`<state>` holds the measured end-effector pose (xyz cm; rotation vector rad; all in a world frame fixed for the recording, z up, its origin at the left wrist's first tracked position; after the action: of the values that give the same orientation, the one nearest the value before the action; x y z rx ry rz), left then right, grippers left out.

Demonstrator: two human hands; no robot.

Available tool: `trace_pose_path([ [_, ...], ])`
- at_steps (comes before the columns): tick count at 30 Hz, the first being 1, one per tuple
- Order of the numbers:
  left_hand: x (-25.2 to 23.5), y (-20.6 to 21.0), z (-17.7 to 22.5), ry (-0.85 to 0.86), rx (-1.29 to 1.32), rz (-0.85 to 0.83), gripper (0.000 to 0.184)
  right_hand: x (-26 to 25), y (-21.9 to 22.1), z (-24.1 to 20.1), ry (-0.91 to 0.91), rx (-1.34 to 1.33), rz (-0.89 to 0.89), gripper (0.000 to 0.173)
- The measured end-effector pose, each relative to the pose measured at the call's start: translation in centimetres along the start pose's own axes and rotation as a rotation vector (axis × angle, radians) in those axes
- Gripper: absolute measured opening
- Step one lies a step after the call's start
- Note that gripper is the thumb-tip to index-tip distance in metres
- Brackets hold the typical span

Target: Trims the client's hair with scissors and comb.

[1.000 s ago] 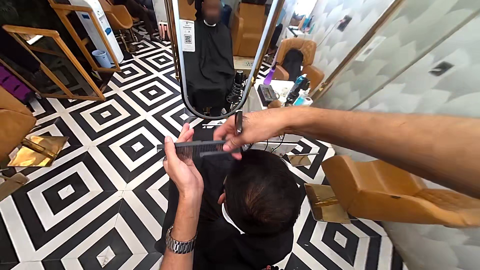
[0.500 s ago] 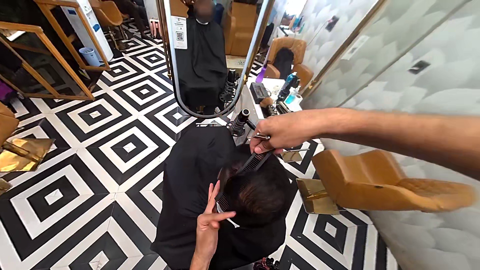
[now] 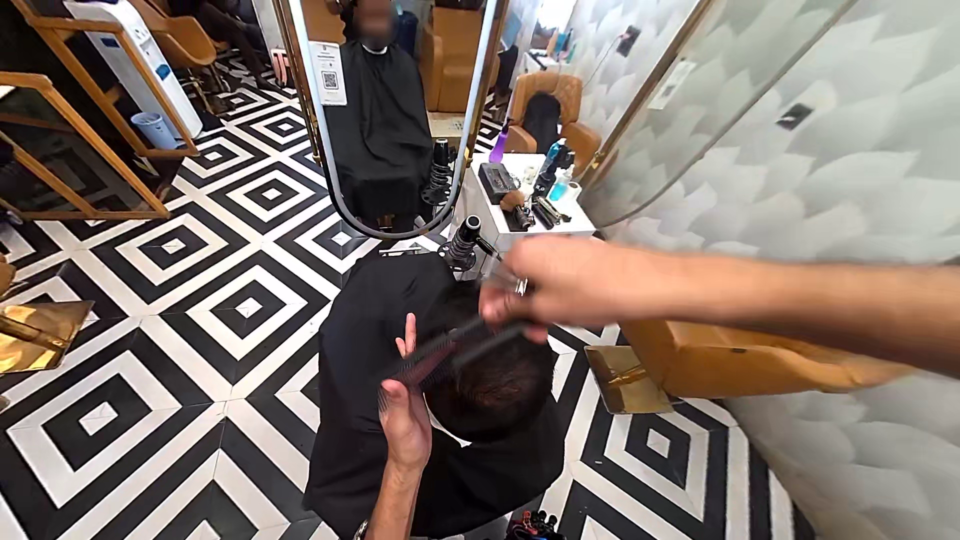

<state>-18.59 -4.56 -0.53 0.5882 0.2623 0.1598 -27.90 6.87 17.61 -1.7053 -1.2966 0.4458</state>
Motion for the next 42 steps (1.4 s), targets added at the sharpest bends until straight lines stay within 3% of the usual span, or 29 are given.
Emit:
trace_pose_path([
  [3, 0.0, -0.1, -0.4, -0.083, 0.174, 0.058, 0.044, -0.1, 2.6, 0.7, 0.066, 0.056, -0.231, 0.042],
  [6, 0.0, 0.4, 0.0, -0.060, 0.050, 0.020, 0.046, -1.1, -0.4, 5.6, 0.246, -0.125, -0.081, 0.049],
  [9, 0.0, 0.6, 0.4, -0.006, -0.024, -0.012, 0.046, -2.4, -3.0, 6.4, 0.256, -0.288, -0.136, 0.021],
  [11, 0.1, 0.7, 0.4, 0.007, -0.030, -0.028, 0.043, -2.9, -2.3, 4.1, 0.105, -0.077, -0.370, 0.008],
  [13, 0.2, 0.7, 0.5, 0.004, -0.009, -0.020, 0.039, -2.8, -0.6, 1.5, 0.005, 0.283, -0.671, 0.018],
  [15, 0.4, 0.7, 0.8, 0.001, -0.007, -0.007, 0.037, -2.9, 0.9, -0.1, -0.027, 0.499, -0.838, 0.029],
  [22, 0.5, 0.4, 0.8, -0.007, 0.035, 0.059, 0.027, -4.2, 1.5, -1.1, -0.004, 0.417, -0.848, 0.022],
  [26, 0.2, 1.1, 1.1, 0.011, -0.010, -0.019, 0.032, -4.9, 1.4, -0.7, -0.027, 0.326, -0.821, 0.012],
  [28, 0.1, 1.2, 1.1, 0.008, -0.016, -0.020, 0.032, -4.9, 1.6, -0.4, 0.054, 0.231, -0.794, 0.006],
  [30, 0.1, 1.2, 1.2, -0.005, -0.019, -0.009, 0.031, -5.1, 2.1, 0.2, 0.125, 0.198, -0.723, 0.014],
  [33, -0.4, 1.7, 1.9, 0.045, -0.079, -0.081, 0.038, -5.6, 0.9, 0.1, -0.029, 0.294, -0.728, 0.008],
  [35, -1.0, 1.7, 3.3, 0.118, -0.141, -0.100, 0.056, -6.5, -1.3, 0.8, -0.123, 0.170, -0.530, 0.015],
  [37, -1.7, 1.0, 5.6, 0.185, -0.109, -0.007, 0.068, -7.3, -3.5, 1.7, -0.163, -0.070, -0.292, 0.021],
  [40, -3.2, -0.8, 8.3, 0.250, 0.014, 0.171, 0.074, -7.4, -5.1, 2.2, -0.104, -0.390, 0.048, 0.024],
  [42, -3.8, -1.6, 9.4, 0.262, 0.058, 0.223, 0.075, -7.4, -4.1, 1.9, -0.087, -0.521, 0.166, 0.030],
])
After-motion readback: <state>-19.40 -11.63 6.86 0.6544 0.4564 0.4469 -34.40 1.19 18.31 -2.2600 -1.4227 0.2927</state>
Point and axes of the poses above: each hand's wrist, its own x-axis away from the middle knuckle, its own y-axis out of the palm, z = x × y, the point moved 7 cm from there along -x, towards the middle knuckle, and after that the axes turned 15 degrees about -y, right-handed, at the moved point
